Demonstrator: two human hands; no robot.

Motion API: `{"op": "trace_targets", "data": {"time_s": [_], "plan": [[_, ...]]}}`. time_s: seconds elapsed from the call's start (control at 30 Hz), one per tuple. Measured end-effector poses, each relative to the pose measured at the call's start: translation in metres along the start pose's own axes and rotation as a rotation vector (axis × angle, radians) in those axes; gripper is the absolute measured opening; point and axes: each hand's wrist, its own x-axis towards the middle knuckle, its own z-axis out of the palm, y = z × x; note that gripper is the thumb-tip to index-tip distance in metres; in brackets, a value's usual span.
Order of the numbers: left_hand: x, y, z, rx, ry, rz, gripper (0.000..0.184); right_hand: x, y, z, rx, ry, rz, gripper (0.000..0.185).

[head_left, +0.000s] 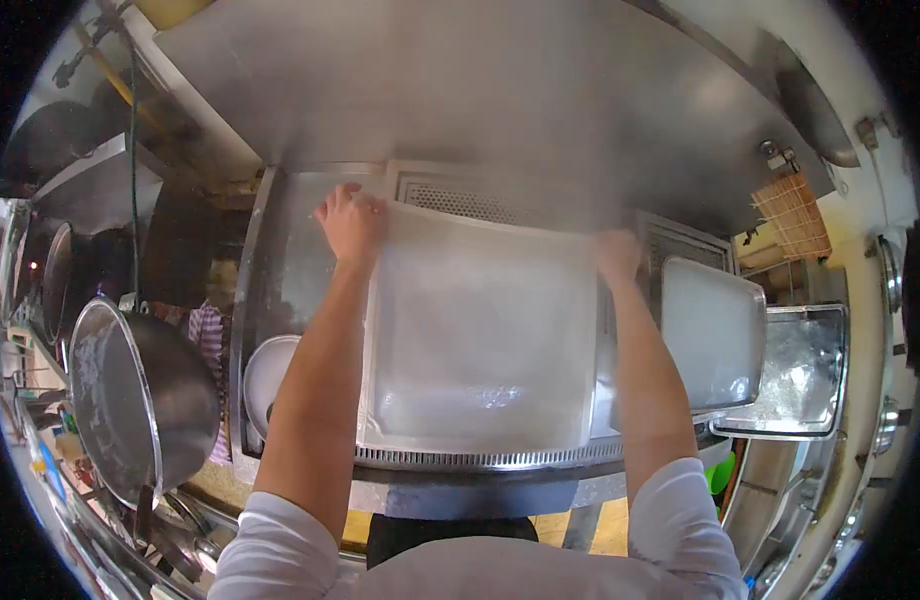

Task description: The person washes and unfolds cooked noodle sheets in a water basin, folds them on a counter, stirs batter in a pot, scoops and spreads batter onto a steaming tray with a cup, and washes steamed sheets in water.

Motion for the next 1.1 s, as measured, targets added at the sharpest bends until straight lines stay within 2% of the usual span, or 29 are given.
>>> {"op": "trace_targets", "data": {"time_s": [0.1,0.17,0.3,0.33,0.4,0.47,0.5,0.57,0.63,0.7,0.8,0.9,1.0,1.1], "plan": [[0.001,-0.001,0.005,-0.059,0.009,-0.058,0.019,0.008,0.015,0.018,0.042,0.201,-0.167,0.019],[0.002,-0.001,0.004,-0.152,0.015,-0.112,0.025,-0.019,-0.012,0.004,-0.049,0.505,-0.312,0.018],[0.001,-0.006,-0.013,-0.296,-0.005,-0.196,0.029,-0.04,-0.04,-0.005,0.176,-0.165,-0.106,0.029],[0.0,-0.008,-0.016,-0.302,-0.008,-0.205,0.029,-0.04,-0.046,-0.007,0.151,-0.37,-0.037,0.04],[-0.002,-0.014,-0.023,-0.315,-0.032,-0.215,0.028,-0.047,-0.058,-0.012,0.218,-0.551,0.078,0.056],[-0.003,-0.026,-0.025,-0.362,-0.041,-0.195,0.027,-0.071,-0.08,-0.027,0.402,-0.516,0.163,0.062],[-0.005,-0.032,-0.023,-0.404,-0.043,-0.168,0.027,-0.069,-0.072,0.002,0.437,-0.452,0.049,0.062],[-0.007,-0.038,-0.025,-0.415,-0.097,-0.075,0.03,-0.1,-0.113,-0.016,0.566,-0.544,0.137,0.066],[-0.009,-0.037,-0.028,-0.354,-0.2,0.055,0.037,-0.121,-0.151,-0.012,0.746,-0.669,0.093,0.07],[-0.013,-0.026,-0.029,-0.182,-0.211,0.162,0.045,-0.131,-0.181,0.008,0.987,-0.853,-0.011,0.074],[-0.015,-0.021,-0.03,-0.036,-0.284,0.266,0.052,-0.136,-0.232,0.029,1.316,-1.006,-0.023,0.074],[-0.014,-0.017,-0.03,0.026,-0.376,0.238,0.055,-0.134,-0.27,0.046,1.372,-0.999,0.037,0.064],[-0.009,-0.016,-0.038,0.041,-0.456,0.231,0.057,-0.121,-0.283,0.065,1.337,-1.184,0.018,0.048],[-0.006,-0.016,-0.041,0.069,-0.494,0.254,0.057,-0.132,-0.28,0.068,1.39,-1.178,0.07,0.039]]}}
